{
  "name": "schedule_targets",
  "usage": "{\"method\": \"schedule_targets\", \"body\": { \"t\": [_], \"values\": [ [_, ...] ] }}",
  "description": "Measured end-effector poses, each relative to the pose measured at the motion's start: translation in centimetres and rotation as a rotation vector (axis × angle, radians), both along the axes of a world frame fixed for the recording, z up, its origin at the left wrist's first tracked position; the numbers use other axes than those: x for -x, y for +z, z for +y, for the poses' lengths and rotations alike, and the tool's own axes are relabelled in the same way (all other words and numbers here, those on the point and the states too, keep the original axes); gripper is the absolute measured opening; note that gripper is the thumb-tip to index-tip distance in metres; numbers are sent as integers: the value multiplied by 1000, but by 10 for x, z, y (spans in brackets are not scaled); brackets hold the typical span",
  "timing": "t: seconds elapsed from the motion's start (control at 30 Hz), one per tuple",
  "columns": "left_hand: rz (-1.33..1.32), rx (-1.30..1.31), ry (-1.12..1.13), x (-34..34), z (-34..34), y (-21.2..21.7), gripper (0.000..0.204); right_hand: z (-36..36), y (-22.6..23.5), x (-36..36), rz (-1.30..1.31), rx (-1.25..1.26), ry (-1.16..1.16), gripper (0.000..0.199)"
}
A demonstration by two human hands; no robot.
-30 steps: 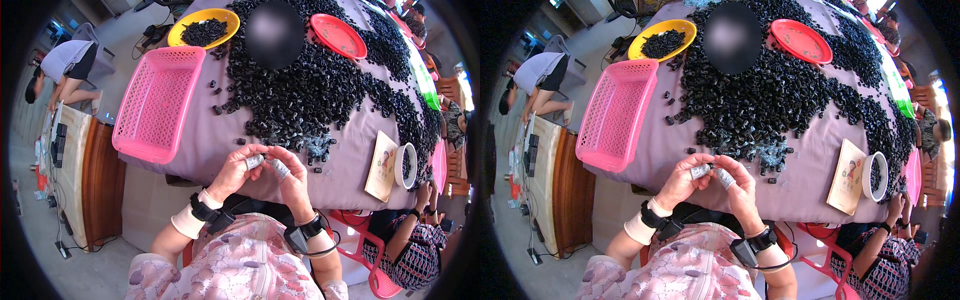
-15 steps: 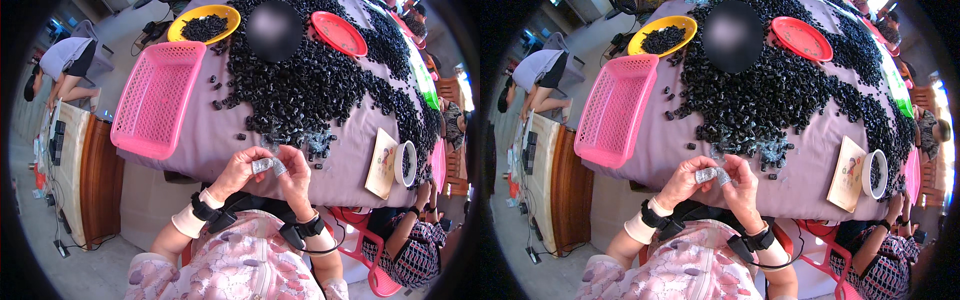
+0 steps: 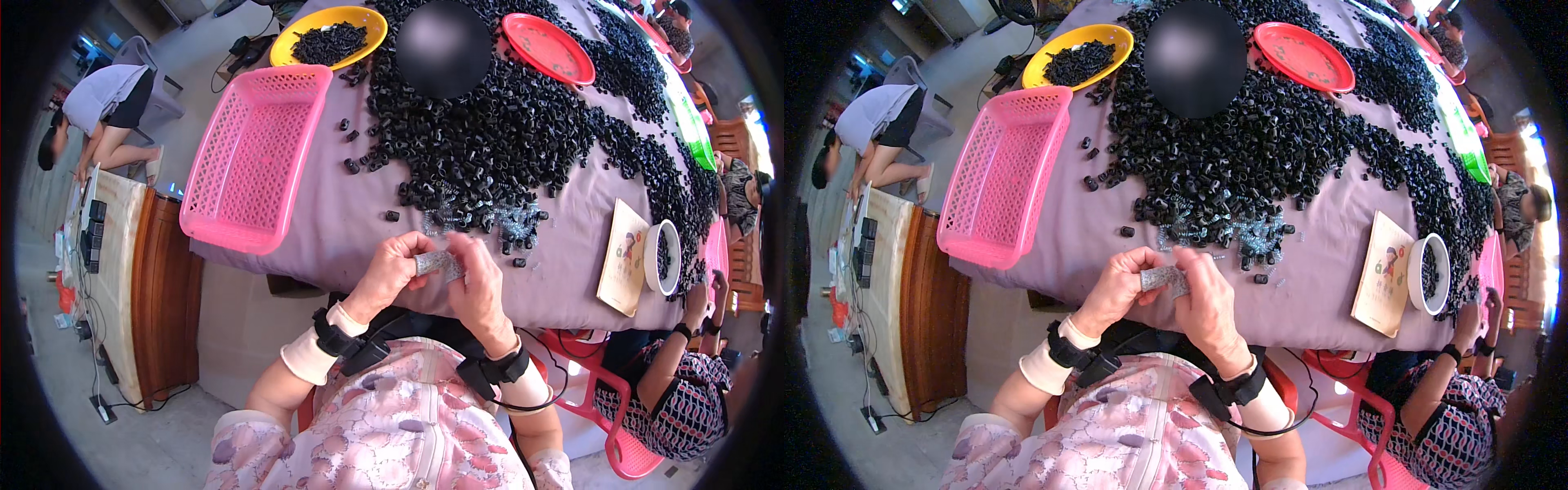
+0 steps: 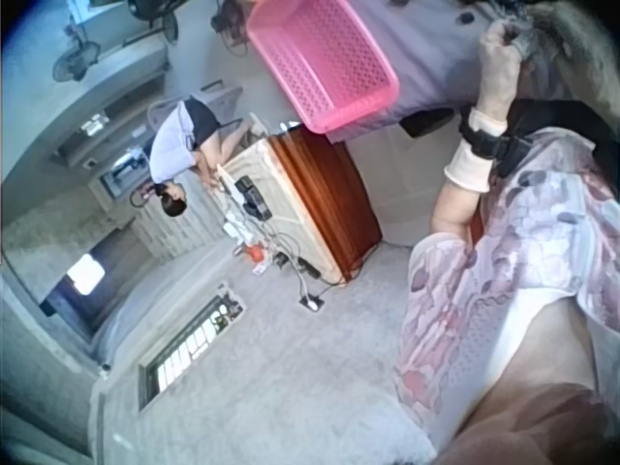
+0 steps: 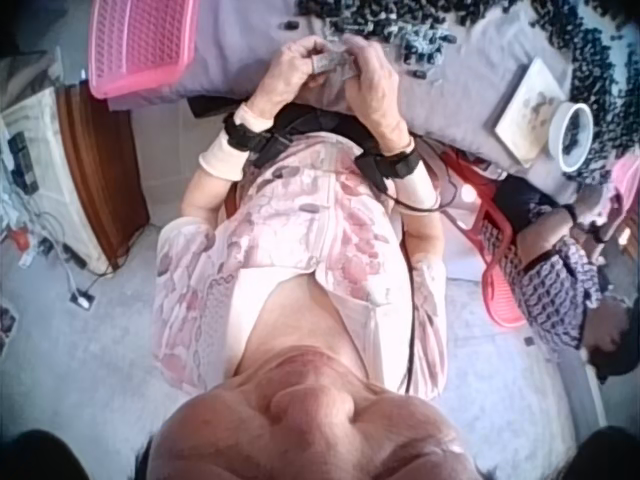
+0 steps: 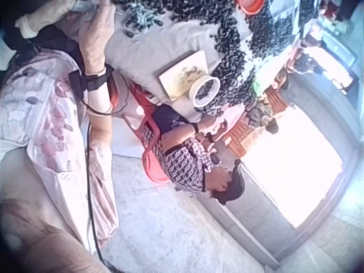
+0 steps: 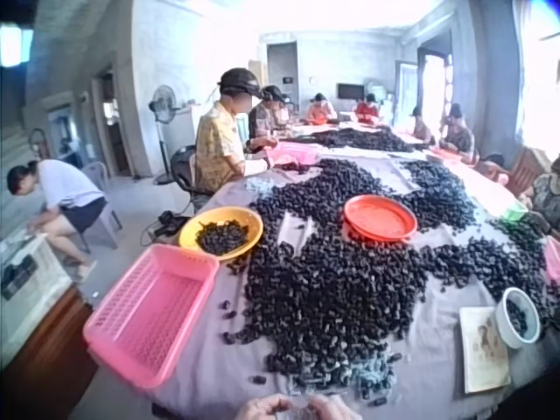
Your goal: Manually assembling small black plastic shoe components from a large pile on a table.
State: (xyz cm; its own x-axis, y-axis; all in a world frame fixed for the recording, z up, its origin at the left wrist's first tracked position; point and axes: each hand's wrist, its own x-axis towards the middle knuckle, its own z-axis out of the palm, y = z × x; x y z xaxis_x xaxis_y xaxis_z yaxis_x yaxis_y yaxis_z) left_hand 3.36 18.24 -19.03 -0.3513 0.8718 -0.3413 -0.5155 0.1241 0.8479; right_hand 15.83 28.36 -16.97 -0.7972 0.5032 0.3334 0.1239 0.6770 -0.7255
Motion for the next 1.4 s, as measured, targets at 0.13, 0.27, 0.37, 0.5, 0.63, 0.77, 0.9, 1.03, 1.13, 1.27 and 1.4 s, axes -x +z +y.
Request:
{"method": "schedule_targets", "body": {
  "t": [0.13,0.27,0.37,0.5,0.63,0.77,0.9,1.03,1.13,1.27,1.4],
  "values": [
    [-11,-25,71,-8,1,11,5,-3,-11,6,101,709,-194,41],
    [-26,-53,11,-12,-4,7,11,-3,-9,8,79,315,-204,51],
    [-17,-25,-37,-11,-5,14,18,0,-12,8,108,172,-213,58],
    [8,-8,-62,-13,-7,10,20,-2,-9,8,86,140,-221,61],
    [68,49,-28,-18,-5,12,15,-1,-5,12,90,-24,-223,65],
    [179,-63,33,-20,-2,6,13,-2,-2,11,91,-39,-198,65],
    [196,-58,4,-17,-2,11,8,-4,-6,10,89,-34,-207,65],
    [185,-98,7,-14,-2,10,5,-3,-13,13,84,506,-236,58],
    [335,-141,-5,-12,1,11,5,2,-25,16,182,797,-211,54],
    [413,-93,4,-13,1,15,5,2,-29,22,225,893,-189,49],
    [468,-96,71,-15,3,18,4,-4,-19,28,247,1331,-212,48]
  ]
}}
